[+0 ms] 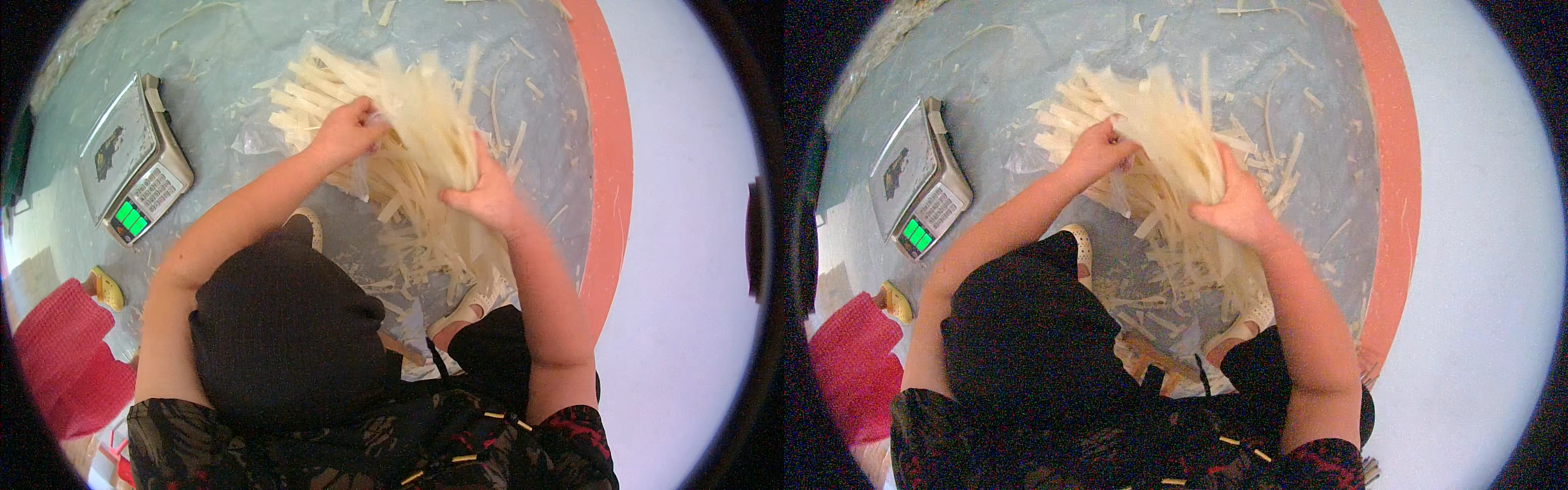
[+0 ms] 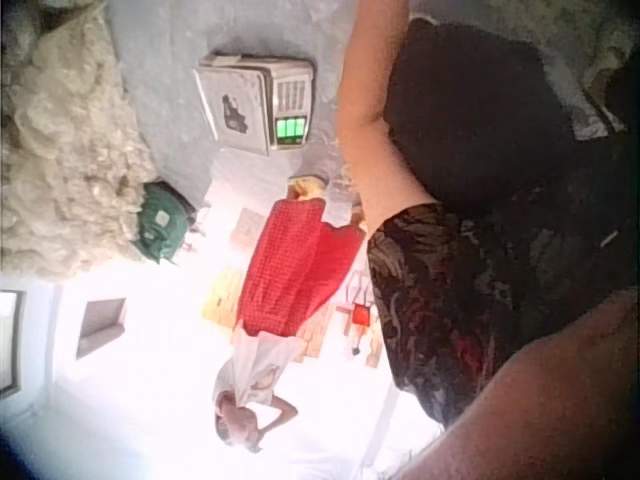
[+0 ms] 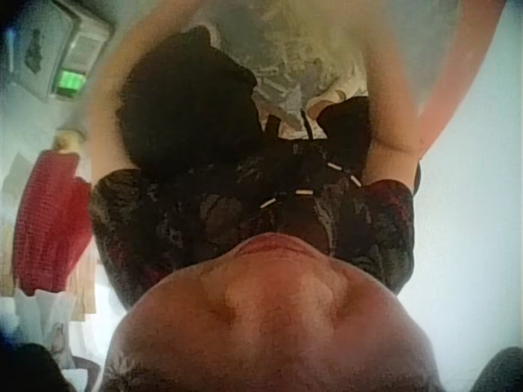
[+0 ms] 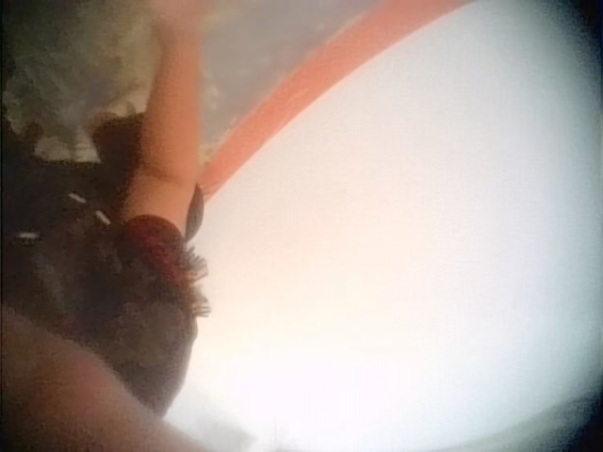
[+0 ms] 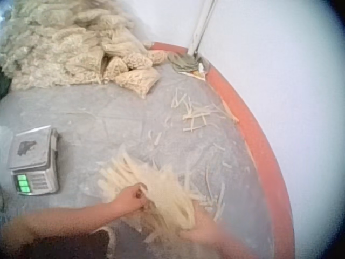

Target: The person gathers long white flexible strips into bundles by hand, uses a thin white tie to secure the bundles, and places them aside while using a scale nearby.

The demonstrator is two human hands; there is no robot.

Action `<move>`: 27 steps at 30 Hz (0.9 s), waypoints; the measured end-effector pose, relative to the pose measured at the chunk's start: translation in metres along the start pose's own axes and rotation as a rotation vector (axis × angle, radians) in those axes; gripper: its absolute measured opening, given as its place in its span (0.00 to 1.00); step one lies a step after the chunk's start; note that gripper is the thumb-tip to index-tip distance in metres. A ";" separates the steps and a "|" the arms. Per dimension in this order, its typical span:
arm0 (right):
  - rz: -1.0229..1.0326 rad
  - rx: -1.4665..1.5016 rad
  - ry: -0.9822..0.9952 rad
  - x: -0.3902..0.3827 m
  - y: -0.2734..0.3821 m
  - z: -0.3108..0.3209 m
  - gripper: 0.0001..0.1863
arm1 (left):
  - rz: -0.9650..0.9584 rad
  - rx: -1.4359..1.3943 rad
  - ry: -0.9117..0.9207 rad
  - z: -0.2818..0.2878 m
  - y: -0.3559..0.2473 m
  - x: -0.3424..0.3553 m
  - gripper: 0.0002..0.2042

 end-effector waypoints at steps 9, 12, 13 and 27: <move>-0.178 -0.454 0.047 0.012 -0.043 -0.043 0.48 | 0.213 -0.828 -0.100 0.012 0.042 -0.005 0.11; -0.218 -0.499 0.049 0.010 -0.033 -0.039 0.50 | 0.161 -0.786 -0.058 0.015 0.029 -0.009 0.11; -0.239 -0.529 0.050 0.009 -0.030 -0.040 0.52 | 0.172 -0.727 -0.043 0.015 0.029 -0.010 0.12; 0.232 -0.629 -0.422 0.015 0.037 -0.076 0.55 | 0.078 -0.859 -0.188 0.003 0.042 -0.005 0.15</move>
Point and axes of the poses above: each hand's wrist, its own x-axis towards the middle knuckle, its own z-axis out of the back of the hand, y = z × x, the point moved 9 cm from there along x, towards the middle knuckle, and after that the axes turned 13 degrees about -z, right-handed, at the moved point
